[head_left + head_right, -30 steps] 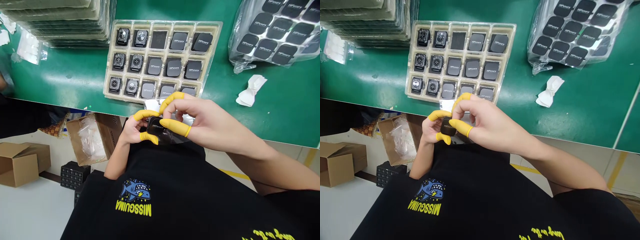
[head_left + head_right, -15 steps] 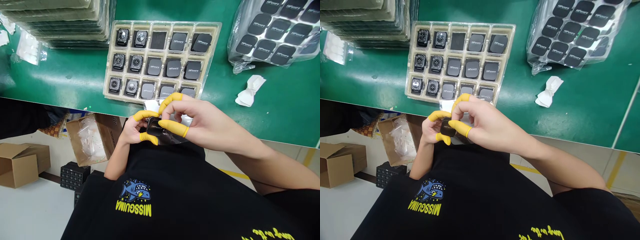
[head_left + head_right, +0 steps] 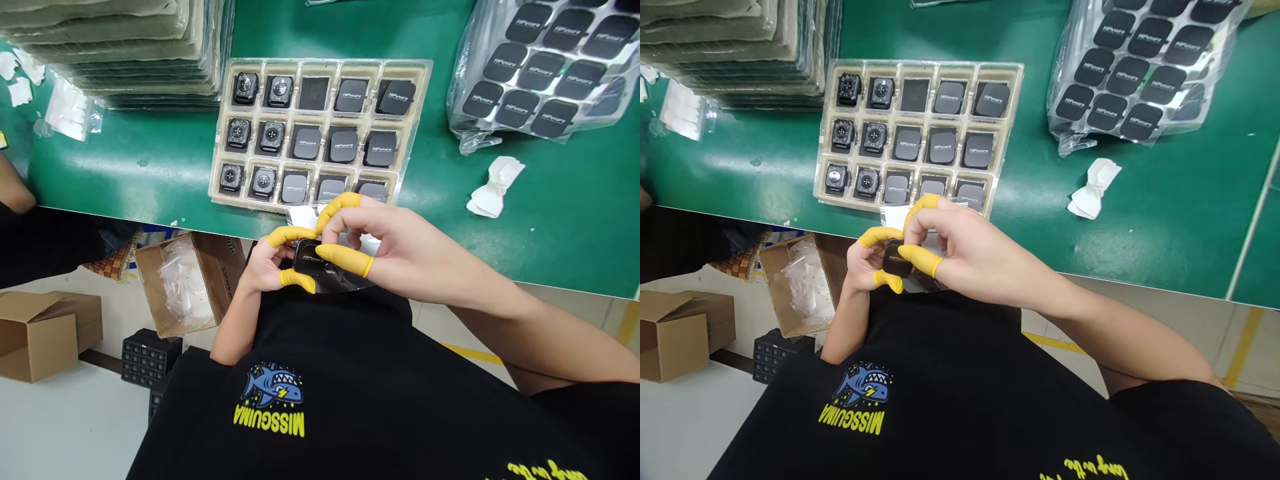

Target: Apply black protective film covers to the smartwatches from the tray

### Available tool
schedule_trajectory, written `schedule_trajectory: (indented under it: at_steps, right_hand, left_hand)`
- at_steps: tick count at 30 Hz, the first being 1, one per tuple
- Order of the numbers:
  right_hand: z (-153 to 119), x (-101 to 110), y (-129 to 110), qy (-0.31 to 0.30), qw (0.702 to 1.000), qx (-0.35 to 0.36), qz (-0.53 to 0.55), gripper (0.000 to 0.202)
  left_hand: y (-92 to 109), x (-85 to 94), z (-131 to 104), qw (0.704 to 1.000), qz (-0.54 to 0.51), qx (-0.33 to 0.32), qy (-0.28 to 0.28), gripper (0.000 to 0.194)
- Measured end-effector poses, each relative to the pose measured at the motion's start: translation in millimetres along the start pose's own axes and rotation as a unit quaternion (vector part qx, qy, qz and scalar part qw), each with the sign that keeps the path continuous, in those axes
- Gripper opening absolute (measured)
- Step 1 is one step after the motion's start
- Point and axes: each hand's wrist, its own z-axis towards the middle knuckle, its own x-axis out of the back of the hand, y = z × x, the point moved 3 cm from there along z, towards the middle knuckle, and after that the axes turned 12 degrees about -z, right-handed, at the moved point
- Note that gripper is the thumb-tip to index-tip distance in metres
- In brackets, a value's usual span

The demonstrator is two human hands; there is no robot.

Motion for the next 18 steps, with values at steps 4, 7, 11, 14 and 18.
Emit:
schedule_trajectory:
  at_steps: [4,7,11,14,18]
  right_hand:
    - [0.7,0.2,0.7,-0.004,1.0,0.003,0.001,0.015]
    - [1.1,-0.4,1.4,-0.008,1.0,0.0,0.005,0.016]
    - [1.4,-0.5,1.0,-0.004,1.0,0.005,0.003,0.016]
    - [1.7,-0.3,0.1,-0.002,1.0,0.01,-0.003,0.016]
    - [2.3,-1.3,0.5,-0.004,1.0,0.009,-0.004,0.016]
  left_hand:
    - [-0.5,0.3,-0.9,1.0,-0.014,-0.004,-0.002,0.093]
    - [-0.8,0.2,-1.1,1.0,-0.013,0.008,0.009,0.094]
    - [1.0,-1.6,0.1,1.0,-0.02,-0.004,0.005,0.091]
    - [1.5,-2.1,0.5,1.0,-0.019,-0.01,0.002,0.09]
    - [0.2,-1.0,-0.1,1.0,-0.005,0.002,0.011,0.093]
